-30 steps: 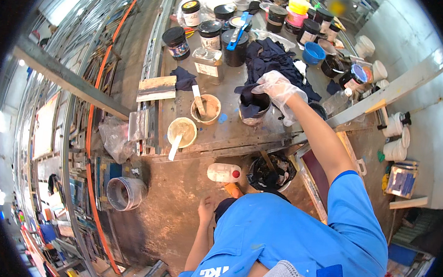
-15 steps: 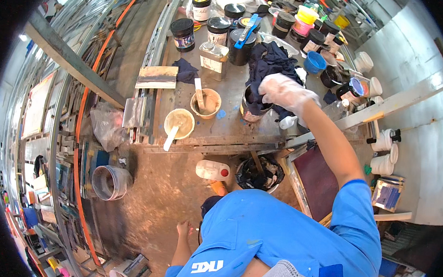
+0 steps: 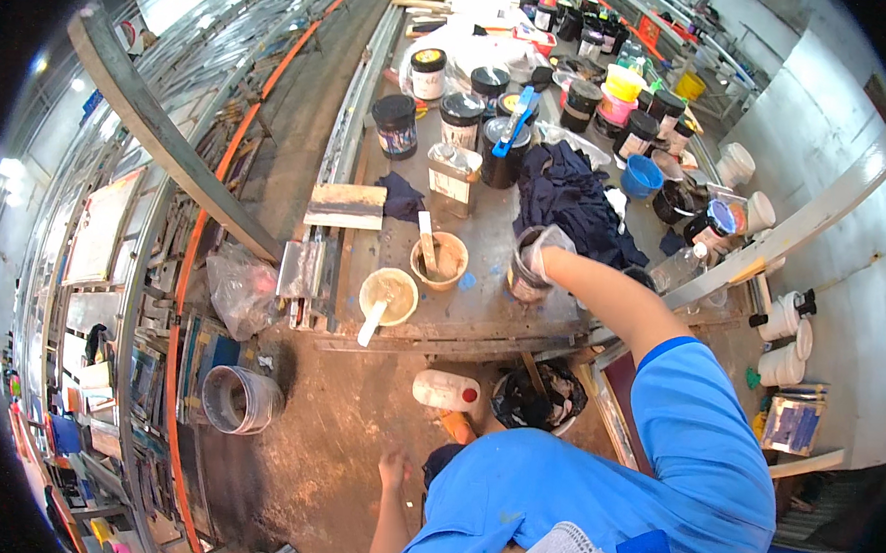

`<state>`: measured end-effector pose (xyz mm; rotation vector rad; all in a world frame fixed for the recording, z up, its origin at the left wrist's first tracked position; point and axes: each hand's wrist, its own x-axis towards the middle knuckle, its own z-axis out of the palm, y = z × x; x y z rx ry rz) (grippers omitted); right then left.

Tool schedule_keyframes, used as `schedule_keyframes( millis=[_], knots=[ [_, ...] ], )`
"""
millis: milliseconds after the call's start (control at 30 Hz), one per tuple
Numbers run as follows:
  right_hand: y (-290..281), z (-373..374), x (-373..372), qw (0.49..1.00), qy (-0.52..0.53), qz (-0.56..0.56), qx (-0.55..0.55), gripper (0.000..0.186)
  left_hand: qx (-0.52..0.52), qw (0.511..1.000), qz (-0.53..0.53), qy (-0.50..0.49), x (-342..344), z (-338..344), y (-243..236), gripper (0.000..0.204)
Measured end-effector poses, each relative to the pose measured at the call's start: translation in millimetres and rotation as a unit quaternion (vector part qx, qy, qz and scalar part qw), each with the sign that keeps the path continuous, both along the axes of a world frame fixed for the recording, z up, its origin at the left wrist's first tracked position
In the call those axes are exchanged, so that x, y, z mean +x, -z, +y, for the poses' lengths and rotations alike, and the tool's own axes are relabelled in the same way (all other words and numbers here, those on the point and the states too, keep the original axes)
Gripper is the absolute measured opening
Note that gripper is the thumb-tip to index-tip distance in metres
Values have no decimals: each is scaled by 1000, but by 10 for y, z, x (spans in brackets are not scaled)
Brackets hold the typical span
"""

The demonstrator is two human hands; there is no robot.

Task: The person carries a screen printing frame to a workbench, pours black ink onto it, and spreads the ink evenly using a squeegee. They then put on a glove and wipe the frame surface with a cloth.

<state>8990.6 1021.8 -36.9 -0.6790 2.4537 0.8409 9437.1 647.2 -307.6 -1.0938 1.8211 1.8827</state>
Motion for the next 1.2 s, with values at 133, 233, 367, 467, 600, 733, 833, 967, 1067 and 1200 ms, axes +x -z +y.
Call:
schedule_keyframes(
  millis=[133,233,367,467,600,733,833,967,1067,1200],
  knots=[
    [69,37,83,1000,-1,-4,-18,30,21,995,-74,-64,690,-20,311,24],
    [52,170,48,999,1,-19,-44,29,-29,988,-145,-43,959,-34,75,17],
    [63,326,-209,990,-27,-87,-105,28,-55,983,-173,11,1230,-288,-78,17],
    [24,300,-361,983,-51,-130,-120,27,-14,975,-199,-95,1098,-375,-42,24],
    [163,468,-374,983,-51,-156,-78,28,-8,988,-131,-82,618,-375,-79,28],
    [-1,331,-504,994,1,-106,-29,31,17,995,-67,-65,185,-300,-186,28],
    [-374,-75,94,988,145,-17,-53,29,-6,997,-64,-49,215,-267,-128,28],
    [-22,217,66,982,180,19,-50,28,-8,997,-69,-15,94,-190,-258,29],
    [155,164,-18,985,166,19,-53,28,-17,994,-100,-41,411,-244,-76,30],
    [245,138,-87,985,162,18,-57,27,-3,985,-153,-84,637,-184,-12,30]
  ],
)
